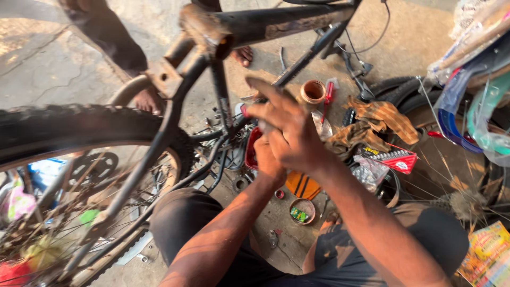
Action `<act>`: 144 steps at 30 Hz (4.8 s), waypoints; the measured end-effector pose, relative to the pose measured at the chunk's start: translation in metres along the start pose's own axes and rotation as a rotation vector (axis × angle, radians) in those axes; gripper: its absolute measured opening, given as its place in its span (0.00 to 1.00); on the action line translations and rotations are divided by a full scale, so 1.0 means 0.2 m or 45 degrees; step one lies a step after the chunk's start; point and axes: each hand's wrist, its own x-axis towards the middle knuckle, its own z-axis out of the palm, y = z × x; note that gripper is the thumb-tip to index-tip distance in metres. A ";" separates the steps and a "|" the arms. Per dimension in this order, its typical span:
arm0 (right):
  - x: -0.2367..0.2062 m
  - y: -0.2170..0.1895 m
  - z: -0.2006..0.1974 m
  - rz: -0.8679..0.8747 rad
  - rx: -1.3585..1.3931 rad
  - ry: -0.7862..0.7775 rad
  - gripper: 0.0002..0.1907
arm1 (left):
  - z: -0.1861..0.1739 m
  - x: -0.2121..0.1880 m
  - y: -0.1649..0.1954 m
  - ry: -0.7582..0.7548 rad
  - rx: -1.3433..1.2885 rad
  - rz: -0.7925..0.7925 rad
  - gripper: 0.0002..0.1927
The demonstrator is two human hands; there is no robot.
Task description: The person sits on the floor in a workshop and cleans a bicycle frame with a rag. They then open a tube of grease, apply it to a metal part, and use a red tool to work on the bicycle's head tube area.
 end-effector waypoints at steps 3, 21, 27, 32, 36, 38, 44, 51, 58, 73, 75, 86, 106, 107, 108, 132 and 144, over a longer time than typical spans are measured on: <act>0.09 0.09 0.03 -0.186 -0.186 -0.019 0.17 | 0.01 0.01 -0.02 0.079 -0.005 -0.008 0.04; 0.19 0.20 0.00 -0.168 -0.283 -0.021 0.34 | 0.10 0.01 0.03 0.113 -0.147 -0.310 0.09; 0.25 0.23 0.15 -0.191 -0.474 0.083 0.35 | 0.06 0.02 -0.06 0.080 -0.074 -0.255 0.06; 0.17 0.10 0.19 -0.155 -0.910 0.080 0.35 | -0.02 0.03 -0.10 -0.049 0.716 0.111 0.07; 0.23 0.09 0.11 -0.078 -0.910 0.111 0.30 | -0.01 0.02 -0.10 -0.104 0.837 0.210 0.07; 0.29 0.06 0.13 -0.125 -1.010 0.107 0.27 | 0.02 0.01 -0.09 0.018 0.303 -0.050 0.07; 0.23 -0.09 0.17 0.517 0.896 -0.008 0.36 | 0.03 0.00 -0.11 -0.026 0.413 -0.102 0.08; 0.33 -0.10 0.18 0.627 1.831 0.087 0.42 | -0.01 -0.02 -0.14 -0.058 0.526 -0.072 0.10; 0.32 -0.27 0.15 0.612 1.505 -0.007 0.51 | 0.04 -0.01 -0.12 -0.015 0.351 -0.116 0.13; -0.51 0.54 0.09 1.736 0.697 0.866 0.11 | 0.03 0.07 0.43 -0.017 0.182 -0.069 0.16; -0.65 0.53 0.27 1.674 0.751 0.771 0.22 | 0.03 0.05 0.42 0.003 0.188 -0.093 0.16; -0.55 0.52 0.23 1.183 1.094 0.727 0.19 | -0.03 0.09 0.26 0.023 0.254 -0.063 0.17; -0.63 0.39 0.16 0.995 0.852 0.361 0.09 | 0.04 0.06 0.29 -0.190 0.489 -0.123 0.18; -0.63 0.39 0.16 0.996 0.837 0.353 0.08 | 0.03 0.07 0.29 -0.204 0.590 -0.074 0.18; -0.63 0.39 0.17 1.012 0.843 0.339 0.08 | 0.02 0.07 0.29 -0.220 0.729 -0.010 0.17; -1.17 0.72 0.16 1.678 0.318 0.234 0.11 | -0.66 -0.03 -0.56 -0.449 2.193 -0.753 0.18; -1.23 0.75 0.29 1.752 0.144 0.142 0.13 | -0.83 -0.07 -0.76 -0.552 2.198 -0.503 0.25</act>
